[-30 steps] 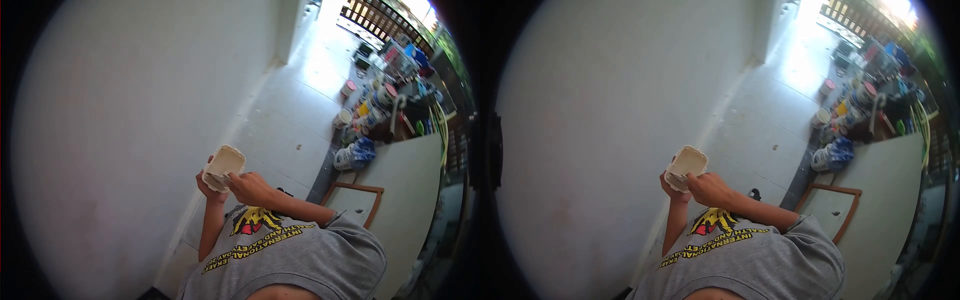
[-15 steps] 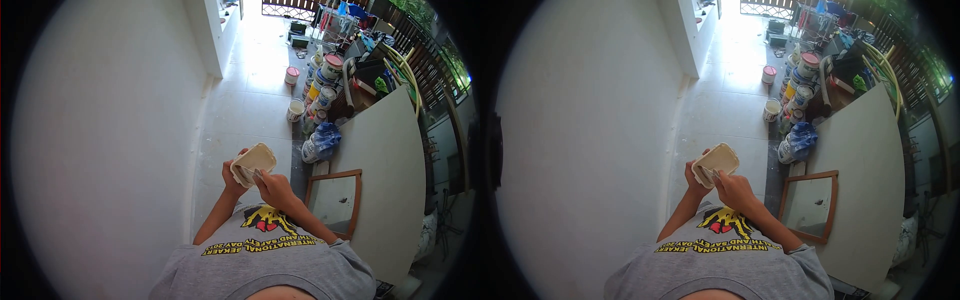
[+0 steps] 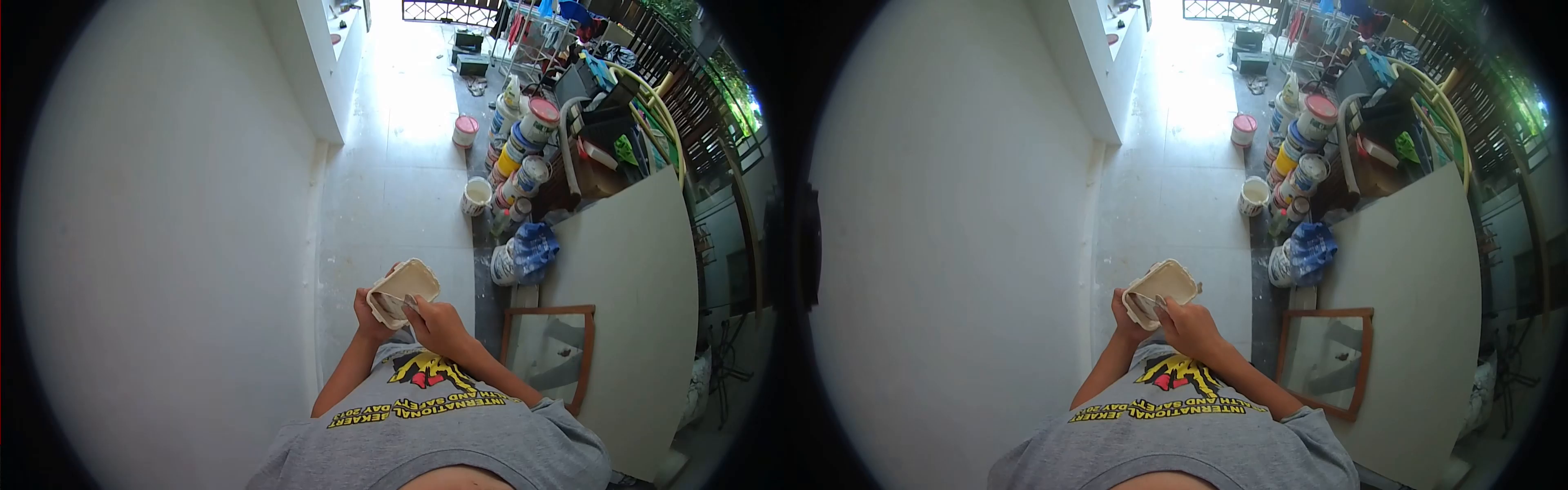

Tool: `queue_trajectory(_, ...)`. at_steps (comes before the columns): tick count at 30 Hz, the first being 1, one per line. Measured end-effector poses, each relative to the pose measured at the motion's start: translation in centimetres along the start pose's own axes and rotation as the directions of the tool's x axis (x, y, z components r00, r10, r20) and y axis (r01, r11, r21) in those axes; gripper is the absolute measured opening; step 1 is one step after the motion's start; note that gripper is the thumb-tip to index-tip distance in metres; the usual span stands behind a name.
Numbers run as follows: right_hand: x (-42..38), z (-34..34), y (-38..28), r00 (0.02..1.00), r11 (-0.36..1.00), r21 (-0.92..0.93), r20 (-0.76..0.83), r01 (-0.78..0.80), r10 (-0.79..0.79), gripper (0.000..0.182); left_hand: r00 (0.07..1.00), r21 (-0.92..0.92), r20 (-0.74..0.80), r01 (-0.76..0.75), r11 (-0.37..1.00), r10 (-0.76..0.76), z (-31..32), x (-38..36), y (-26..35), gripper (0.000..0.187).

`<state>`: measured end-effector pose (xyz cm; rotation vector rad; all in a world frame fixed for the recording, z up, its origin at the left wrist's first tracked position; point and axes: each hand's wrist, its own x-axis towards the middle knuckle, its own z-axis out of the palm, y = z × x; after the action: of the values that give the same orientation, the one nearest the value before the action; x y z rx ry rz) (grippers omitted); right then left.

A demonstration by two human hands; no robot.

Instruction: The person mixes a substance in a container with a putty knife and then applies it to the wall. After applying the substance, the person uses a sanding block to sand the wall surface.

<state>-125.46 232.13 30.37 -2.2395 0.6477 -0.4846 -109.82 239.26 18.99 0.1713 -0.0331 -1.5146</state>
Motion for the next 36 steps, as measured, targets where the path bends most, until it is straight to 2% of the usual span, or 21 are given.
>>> queue_trajectory(2, 4.2, -0.4, 0.4, 0.999, 0.999, -0.007, 0.013, -0.048, 0.048, 0.020, 0.999, -0.016, -0.036, 0.011, 1.000, -0.012, 1.4, 3.8, 3.1, 0.083)
queue_trajectory(5, 10.3, -1.6, 0.5, 0.998, 0.997, -0.058, -0.037, 0.042, -0.045, 0.020, 1.000, -0.064, -0.004, 0.015, 0.998, -0.016, 3.9, 8.6, 7.4, 0.082)
queue_trajectory(8, 15.1, -1.8, 1.1, 1.000, 0.993, -0.114, 0.020, 0.009, -0.006, 0.020, 0.998, -0.064, 0.023, 0.055, 0.996, -0.054, 2.6, 13.1, 11.1, 0.081)
queue_trajectory(11, 18.5, -2.9, 1.4, 0.998, 0.991, -0.122, -0.033, 0.045, -0.049, 0.020, 0.999, -0.029, 0.015, 0.048, 0.998, -0.048, 1.8, 17.2, 13.5, 0.081)
queue_trajectory(12, 19.7, -2.9, 2.1, 0.998, 0.992, -0.124, -0.054, 0.010, -0.017, 0.019, 0.998, -0.015, 0.018, 0.062, 0.998, -0.061, 1.8, 18.6, 14.2, 0.081)
queue_trajectory(14, 21.6, -2.8, 3.9, 0.995, 0.990, -0.124, -0.089, -0.059, 0.048, 0.019, 0.996, 0.008, 0.022, 0.085, 0.996, -0.085, 1.6, 20.9, 14.9, 0.082)
queue_trajectory(17, 25.1, -3.7, 7.3, 0.991, 0.980, -0.145, -0.019, -0.137, 0.135, 0.018, 0.984, -0.035, -0.003, 0.178, 0.983, -0.178, 0.8, 24.9, 16.2, 0.084)
queue_trajectory(20, 28.9, -5.9, 10.6, 0.989, 0.990, -0.062, -0.084, -0.129, 0.124, 0.020, 0.984, -0.016, -0.034, 0.177, 0.984, -0.177, 1.0, 30.1, 16.9, 0.083)
queue_trajectory(23, 34.2, -8.3, 15.6, 0.988, 0.986, -0.082, -0.049, -0.148, 0.144, 0.020, 0.982, 0.053, -0.084, 0.175, 0.983, -0.170, 1.6, 37.0, 17.8, 0.081)
queue_trajectory(27, 41.4, -14.0, 20.2, 0.998, 0.991, -0.122, -0.022, -0.061, 0.059, 0.019, 0.987, 0.093, -0.062, 0.152, 0.984, -0.147, 2.7, 46.7, 19.1, 0.081)
queue_trajectory(29, 44.8, -16.9, 21.6, 0.999, 0.991, -0.131, -0.027, -0.023, 0.020, 0.018, 0.985, 0.085, -0.099, 0.151, 0.985, -0.142, 3.3, 50.9, 19.9, 0.081)
queue_trajectory(33, 50.0, -20.5, 25.8, 1.000, 0.993, -0.116, -0.010, 0.025, -0.026, 0.015, 0.990, 0.048, -0.056, 0.134, 0.990, -0.131, 1.4, 58.3, 20.9, 0.079)
queue_trajectory(35, 52.1, -21.7, 27.1, 0.999, 0.999, -0.050, -0.051, -0.013, 0.010, 0.014, 0.990, 0.010, -0.114, 0.089, 0.996, -0.087, 1.4, 61.0, 20.7, 0.080)
queue_trajectory(36, 52.8, -22.2, 27.8, 0.997, 0.999, -0.020, -0.072, -0.035, 0.034, 0.013, 0.992, -0.037, -0.056, 0.108, 0.993, -0.110, 1.9, 62.0, 20.6, 0.082)
